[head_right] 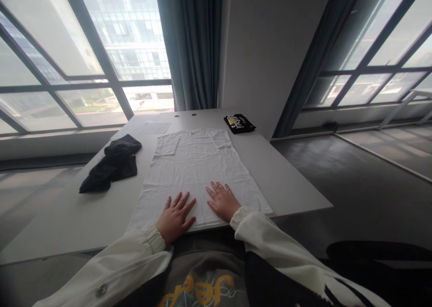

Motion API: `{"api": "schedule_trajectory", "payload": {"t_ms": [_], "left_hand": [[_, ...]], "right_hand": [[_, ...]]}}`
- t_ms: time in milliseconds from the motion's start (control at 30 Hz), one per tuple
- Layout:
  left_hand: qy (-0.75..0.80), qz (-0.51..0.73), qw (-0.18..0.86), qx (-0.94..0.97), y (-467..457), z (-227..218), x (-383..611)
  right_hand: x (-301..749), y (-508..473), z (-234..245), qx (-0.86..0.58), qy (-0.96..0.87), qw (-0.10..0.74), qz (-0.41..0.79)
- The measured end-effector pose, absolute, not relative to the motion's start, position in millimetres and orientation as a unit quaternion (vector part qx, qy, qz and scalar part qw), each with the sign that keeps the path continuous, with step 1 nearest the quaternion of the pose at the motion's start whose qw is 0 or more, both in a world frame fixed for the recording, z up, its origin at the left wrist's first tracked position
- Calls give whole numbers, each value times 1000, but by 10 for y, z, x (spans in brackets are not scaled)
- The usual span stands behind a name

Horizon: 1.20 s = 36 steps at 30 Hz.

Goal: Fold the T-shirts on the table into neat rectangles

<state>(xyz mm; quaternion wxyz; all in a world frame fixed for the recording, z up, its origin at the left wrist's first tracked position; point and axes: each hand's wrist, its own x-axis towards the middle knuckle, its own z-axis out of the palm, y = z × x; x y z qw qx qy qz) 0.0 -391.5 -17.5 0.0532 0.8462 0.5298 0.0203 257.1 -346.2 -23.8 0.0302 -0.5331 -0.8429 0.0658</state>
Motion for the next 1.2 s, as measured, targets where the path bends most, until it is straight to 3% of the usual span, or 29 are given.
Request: {"api": "schedule_trajectory", "payload": {"t_ms": [400, 700, 933, 1200], "left_hand": [[664, -19, 27, 747, -4106, -152, -740], [682, 10, 3, 731, -3003, 214, -476], [700, 62, 39, 710, -2270, -34, -70], [729, 29, 99, 676, -2297, -218, -561]], "right_hand": [[3210, -3445, -329, -675, -737, -22, 33], [2600, -2912, -13, -596, -802, 18, 34], [1766, -2285, -75, -570, -819, 37, 59], [2425, -1955, -350, -652, -755, 26, 65]]}}
